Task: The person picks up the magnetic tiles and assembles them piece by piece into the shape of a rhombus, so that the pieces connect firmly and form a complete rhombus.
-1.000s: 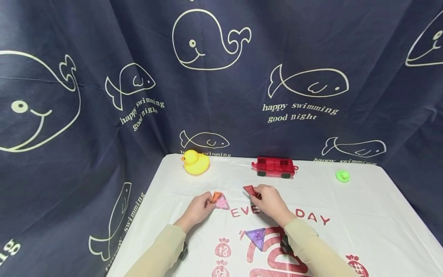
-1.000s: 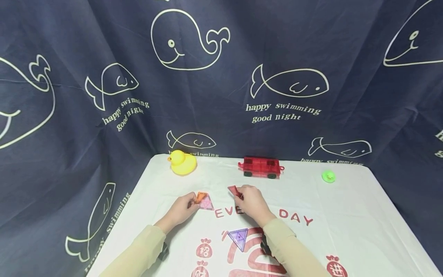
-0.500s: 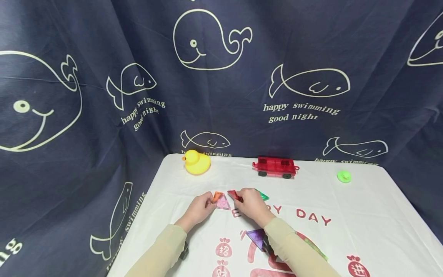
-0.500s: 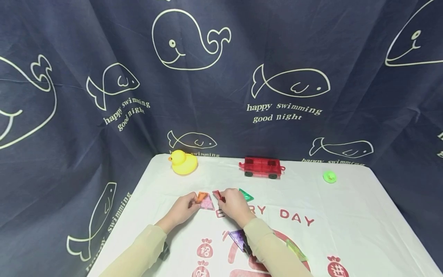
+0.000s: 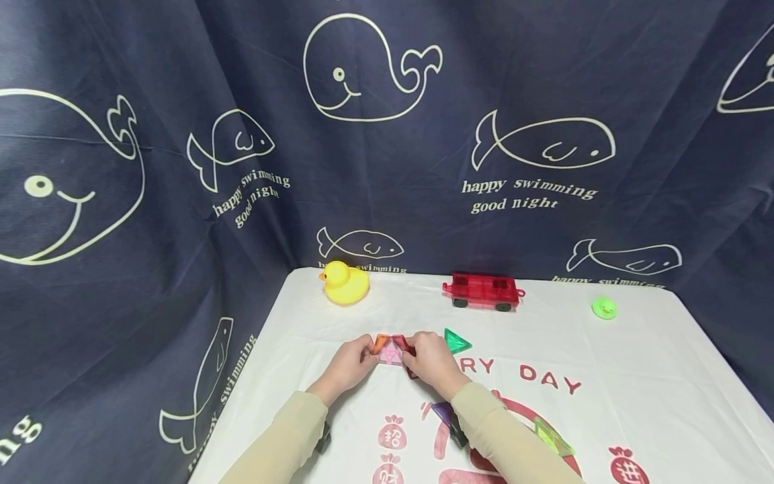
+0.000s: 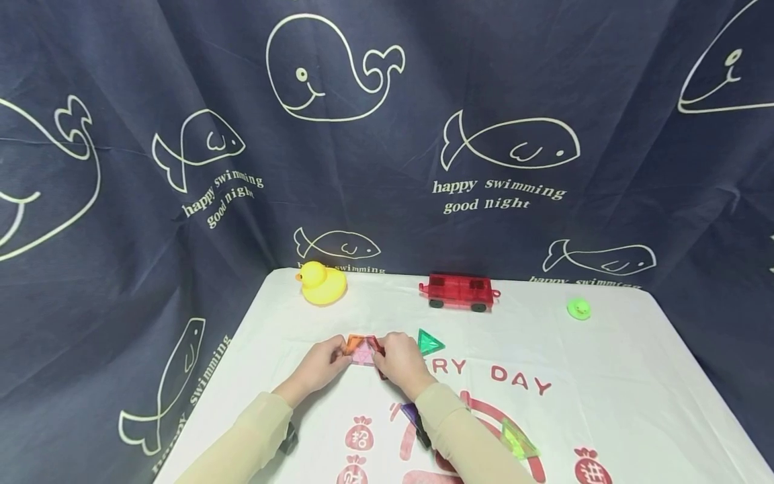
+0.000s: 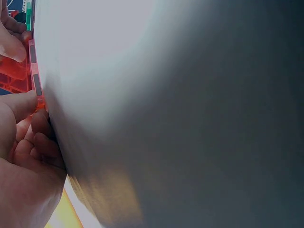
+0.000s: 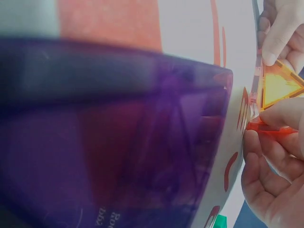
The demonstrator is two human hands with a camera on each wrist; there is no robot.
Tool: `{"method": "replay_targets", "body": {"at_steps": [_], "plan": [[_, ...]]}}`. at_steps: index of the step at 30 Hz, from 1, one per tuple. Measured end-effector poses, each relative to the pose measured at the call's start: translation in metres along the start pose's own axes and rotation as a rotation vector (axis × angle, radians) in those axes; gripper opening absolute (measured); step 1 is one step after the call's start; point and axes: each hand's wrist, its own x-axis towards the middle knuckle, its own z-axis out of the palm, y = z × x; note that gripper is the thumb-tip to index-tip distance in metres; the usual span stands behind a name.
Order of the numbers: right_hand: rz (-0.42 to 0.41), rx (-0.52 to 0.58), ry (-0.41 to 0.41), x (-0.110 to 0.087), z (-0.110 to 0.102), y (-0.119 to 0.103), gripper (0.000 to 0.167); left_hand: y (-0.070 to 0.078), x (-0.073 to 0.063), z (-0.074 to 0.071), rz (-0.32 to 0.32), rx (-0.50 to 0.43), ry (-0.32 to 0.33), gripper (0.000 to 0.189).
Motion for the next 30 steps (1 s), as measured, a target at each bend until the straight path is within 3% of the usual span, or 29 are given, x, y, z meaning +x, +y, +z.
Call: {"method": "replay_targets", "body": {"at_steps": [12,23,30], "plan": [[0.042,0.035,-0.067,0.000,-0.007,-0.007,0.012,0.000,-0.001,-0.001,-0.011,0.009,-0.006,0.023],[0.008,0.011,-0.087,0.000,-0.007,-0.011,0.016,0.000,0.000,-0.001,0.012,0.015,0.004,0.023],[0.050,0.046,-0.114,0.000,-0.006,-0.015,0.011,0.001,0.000,0.001,0.013,0.031,0.007,0.025]]}}
